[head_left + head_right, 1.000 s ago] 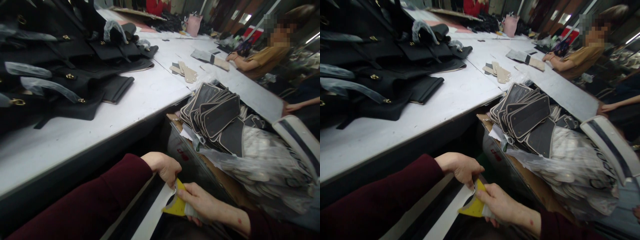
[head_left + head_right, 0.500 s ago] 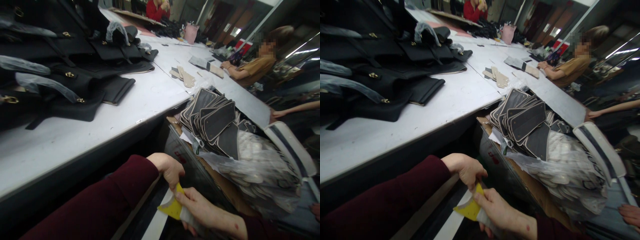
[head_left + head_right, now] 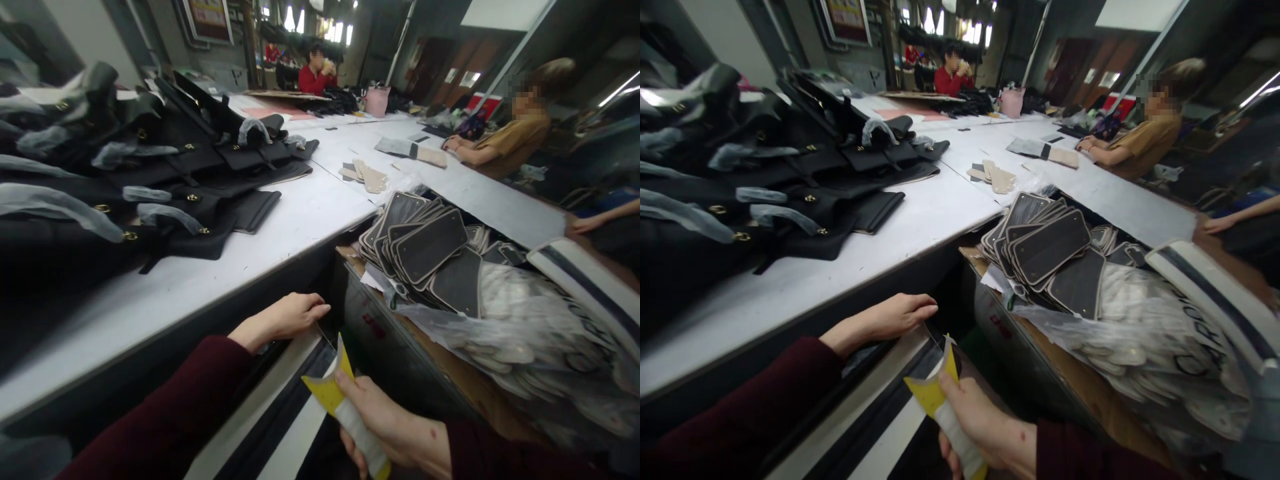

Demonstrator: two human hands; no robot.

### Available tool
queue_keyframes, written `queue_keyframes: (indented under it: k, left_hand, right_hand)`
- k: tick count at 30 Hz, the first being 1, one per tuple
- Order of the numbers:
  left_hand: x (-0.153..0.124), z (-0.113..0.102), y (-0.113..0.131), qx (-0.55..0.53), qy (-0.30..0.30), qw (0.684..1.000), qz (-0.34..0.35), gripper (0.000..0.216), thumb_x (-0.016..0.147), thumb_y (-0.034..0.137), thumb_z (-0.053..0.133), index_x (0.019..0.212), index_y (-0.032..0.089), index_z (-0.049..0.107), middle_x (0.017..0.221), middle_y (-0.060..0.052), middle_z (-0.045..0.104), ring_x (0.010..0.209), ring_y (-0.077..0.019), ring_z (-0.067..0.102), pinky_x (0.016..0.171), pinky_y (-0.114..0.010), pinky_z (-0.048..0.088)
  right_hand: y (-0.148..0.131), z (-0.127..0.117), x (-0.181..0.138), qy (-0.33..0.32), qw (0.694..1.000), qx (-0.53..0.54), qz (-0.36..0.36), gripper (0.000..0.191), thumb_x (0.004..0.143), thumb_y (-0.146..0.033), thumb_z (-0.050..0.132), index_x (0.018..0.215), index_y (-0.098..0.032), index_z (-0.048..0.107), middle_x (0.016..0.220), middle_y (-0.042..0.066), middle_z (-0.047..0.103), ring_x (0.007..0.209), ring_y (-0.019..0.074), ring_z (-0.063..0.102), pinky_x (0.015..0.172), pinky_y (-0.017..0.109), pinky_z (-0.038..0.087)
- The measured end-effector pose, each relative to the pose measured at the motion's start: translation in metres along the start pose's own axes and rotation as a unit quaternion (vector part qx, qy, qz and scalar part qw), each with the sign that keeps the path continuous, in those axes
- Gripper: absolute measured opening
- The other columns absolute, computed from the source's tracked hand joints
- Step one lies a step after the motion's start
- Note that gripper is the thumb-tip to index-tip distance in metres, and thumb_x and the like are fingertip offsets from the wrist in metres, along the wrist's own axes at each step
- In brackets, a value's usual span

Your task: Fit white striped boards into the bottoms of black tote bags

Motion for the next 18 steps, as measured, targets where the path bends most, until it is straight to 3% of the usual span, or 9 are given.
queue_keyframes:
  k: [4,8,11,14,18]
  left_hand:
    - [-0.022,0.016,-0.018,-0.087,0.046,0.994,-0.039,0.058,0.098,0.057,0.028,0.126,0.018,0.061,0.127,-0.007,0.066,0.114,-0.0221,0.06,0.1,-0.029,0.043]
    - [-0.036,0.032,-0.023,-0.157,0.053,0.984,-0.069,0.065,0.098,0.063,0.023,0.122,0.017,0.062,0.12,-0.005,0.069,0.109,-0.022,0.063,0.095,-0.028,0.047]
    - [-0.042,0.037,-0.025,-0.253,0.047,0.963,-0.081,0.063,0.096,0.065,0.028,0.122,0.018,0.062,0.118,-0.003,0.07,0.109,-0.0221,0.064,0.094,-0.028,0.048]
    - [-0.047,0.039,-0.029,-0.298,0.062,0.949,-0.088,0.061,0.095,0.065,0.037,0.124,0.019,0.063,0.119,-0.003,0.07,0.112,-0.0231,0.062,0.097,-0.029,0.046]
    - [-0.052,0.043,-0.034,-0.323,0.074,0.937,-0.107,0.063,0.093,0.066,0.041,0.13,0.019,0.062,0.119,-0.004,0.07,0.113,-0.0259,0.062,0.098,-0.033,0.046]
  right_hand:
    - [0.015,0.002,-0.005,-0.002,1.0,0.024,0.02,0.07,0.092,-0.076,0.025,0.074,-0.014,0.053,0.05,0.004,0.055,0.034,0.0128,0.05,0.035,0.026,0.048]
    - [0.033,-0.005,-0.025,-0.016,0.999,-0.01,-0.043,0.075,0.076,-0.087,0.046,0.068,-0.013,0.056,0.054,0.003,0.055,0.04,0.0094,0.05,0.038,0.018,0.036]
    - [0.025,-0.021,-0.04,0.079,0.983,-0.023,-0.163,0.073,0.072,-0.085,0.054,0.07,-0.012,0.06,0.057,0.001,0.053,0.046,0.0084,0.049,0.046,0.02,0.038]
    - [0.003,-0.036,-0.037,0.193,0.945,0.063,-0.258,0.064,0.075,-0.075,0.063,0.09,-0.012,0.066,0.061,-0.001,0.052,0.053,0.0095,0.048,0.055,0.023,0.043]
    - [-0.011,-0.034,-0.002,0.186,0.945,0.083,-0.255,0.063,0.073,-0.074,0.065,0.087,-0.013,0.068,0.06,0.001,0.056,0.056,0.0146,0.054,0.058,0.028,0.049]
Point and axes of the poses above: each hand's wrist, its own x-axis towards the middle knuckle, its own z-axis out of the palm, y = z × x, the point moved 2 cm from there along x, towards the middle knuckle
